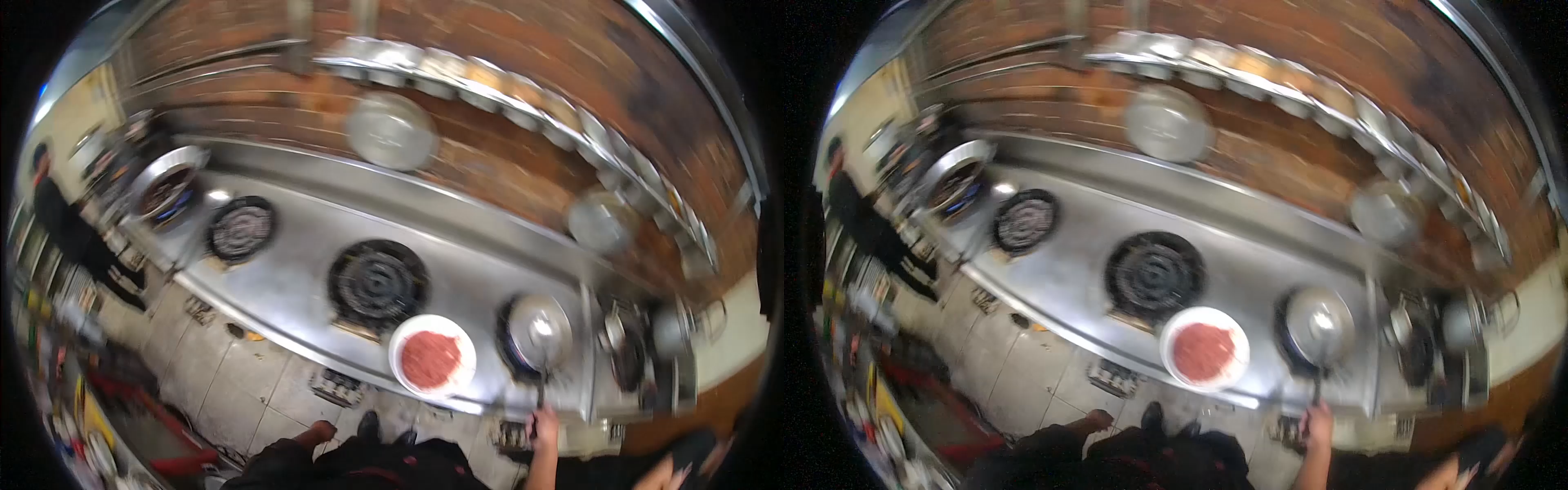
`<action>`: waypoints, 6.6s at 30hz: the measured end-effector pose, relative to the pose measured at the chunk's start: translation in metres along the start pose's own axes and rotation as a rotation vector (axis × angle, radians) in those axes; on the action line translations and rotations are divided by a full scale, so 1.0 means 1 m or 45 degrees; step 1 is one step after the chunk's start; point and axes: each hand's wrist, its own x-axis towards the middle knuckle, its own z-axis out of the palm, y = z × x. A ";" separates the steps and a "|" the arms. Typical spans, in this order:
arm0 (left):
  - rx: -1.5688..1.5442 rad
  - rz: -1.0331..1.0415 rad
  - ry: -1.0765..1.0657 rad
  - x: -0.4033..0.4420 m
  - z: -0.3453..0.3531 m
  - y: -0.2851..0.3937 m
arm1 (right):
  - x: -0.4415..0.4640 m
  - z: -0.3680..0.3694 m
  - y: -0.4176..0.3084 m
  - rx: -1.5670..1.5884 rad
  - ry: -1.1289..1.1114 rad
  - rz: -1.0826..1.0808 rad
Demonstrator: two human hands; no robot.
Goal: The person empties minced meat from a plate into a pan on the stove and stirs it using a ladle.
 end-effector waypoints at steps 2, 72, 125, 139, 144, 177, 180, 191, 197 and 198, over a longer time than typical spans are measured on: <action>-0.156 0.091 -0.072 -0.032 0.021 -0.070 | -0.074 0.017 0.031 -0.087 0.234 0.060; -2.392 0.630 0.587 -0.053 -0.282 0.036 | -0.022 0.113 0.128 0.301 -0.326 0.271; -0.280 0.393 1.444 0.186 -0.362 0.373 | 0.055 -0.089 0.179 -0.784 -0.235 -0.592; 0.404 0.589 1.402 0.149 -0.376 0.443 | 0.043 -0.093 0.175 -1.003 0.134 -0.740; 0.398 0.653 1.334 0.133 -0.388 0.456 | 0.049 -0.069 0.174 -0.996 0.168 -0.750; -0.748 0.675 1.597 0.153 -0.405 0.326 | -0.015 -0.090 0.108 -1.160 -0.221 -0.403; -1.067 0.666 1.574 0.127 -0.384 0.301 | 0.021 -0.056 0.127 -1.159 -0.212 -0.298; -1.718 0.350 1.708 0.018 -0.290 0.158 | 0.023 -0.060 0.115 -1.018 -0.103 -0.478; -2.114 0.348 1.529 0.001 -0.274 0.096 | 0.046 -0.024 0.126 -1.118 -0.175 -0.298; -2.151 0.377 1.481 0.000 -0.272 0.089 | 0.039 -0.041 0.123 -1.044 -0.203 -0.397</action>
